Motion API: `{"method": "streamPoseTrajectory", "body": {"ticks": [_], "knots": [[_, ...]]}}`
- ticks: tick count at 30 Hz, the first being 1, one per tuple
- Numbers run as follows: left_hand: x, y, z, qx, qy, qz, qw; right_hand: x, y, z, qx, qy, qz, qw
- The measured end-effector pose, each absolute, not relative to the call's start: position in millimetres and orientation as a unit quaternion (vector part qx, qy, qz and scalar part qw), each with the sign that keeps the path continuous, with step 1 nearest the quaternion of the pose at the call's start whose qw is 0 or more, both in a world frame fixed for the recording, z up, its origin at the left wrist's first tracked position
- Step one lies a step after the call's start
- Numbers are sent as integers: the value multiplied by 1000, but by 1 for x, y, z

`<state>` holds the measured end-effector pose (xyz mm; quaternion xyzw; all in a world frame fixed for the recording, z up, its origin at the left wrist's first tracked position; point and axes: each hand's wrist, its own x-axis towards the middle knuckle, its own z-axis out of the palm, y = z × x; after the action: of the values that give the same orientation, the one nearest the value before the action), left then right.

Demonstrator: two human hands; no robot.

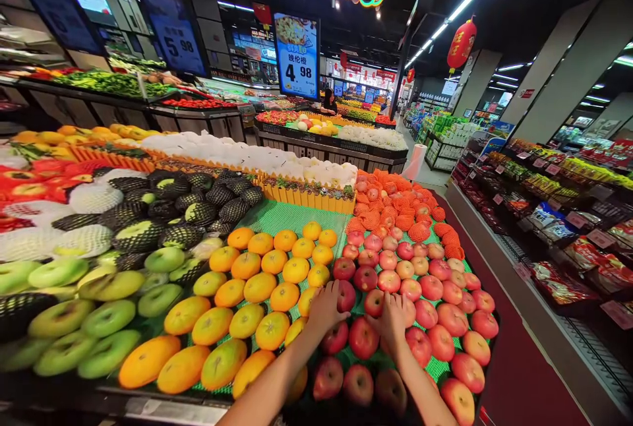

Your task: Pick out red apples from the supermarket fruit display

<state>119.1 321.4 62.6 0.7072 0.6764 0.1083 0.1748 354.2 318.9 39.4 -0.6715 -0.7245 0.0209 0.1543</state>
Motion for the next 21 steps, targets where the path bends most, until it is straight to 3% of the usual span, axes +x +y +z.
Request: {"method": "streamPoseTrajectory", "body": {"ticks": [8,15,18,21], "knots": [[109,333,68,734,644,77,202,362,324,56,-666,-731,62,132],[121,326,59,730,657,82,169,351,322,40,-697,-707,-1,118],[123,322,54,725,666,84,152,352,323,29,-684,-716,-18,136],[121,318,53,728,666,89,138,355,317,22,-658,-722,-29,213]]}}
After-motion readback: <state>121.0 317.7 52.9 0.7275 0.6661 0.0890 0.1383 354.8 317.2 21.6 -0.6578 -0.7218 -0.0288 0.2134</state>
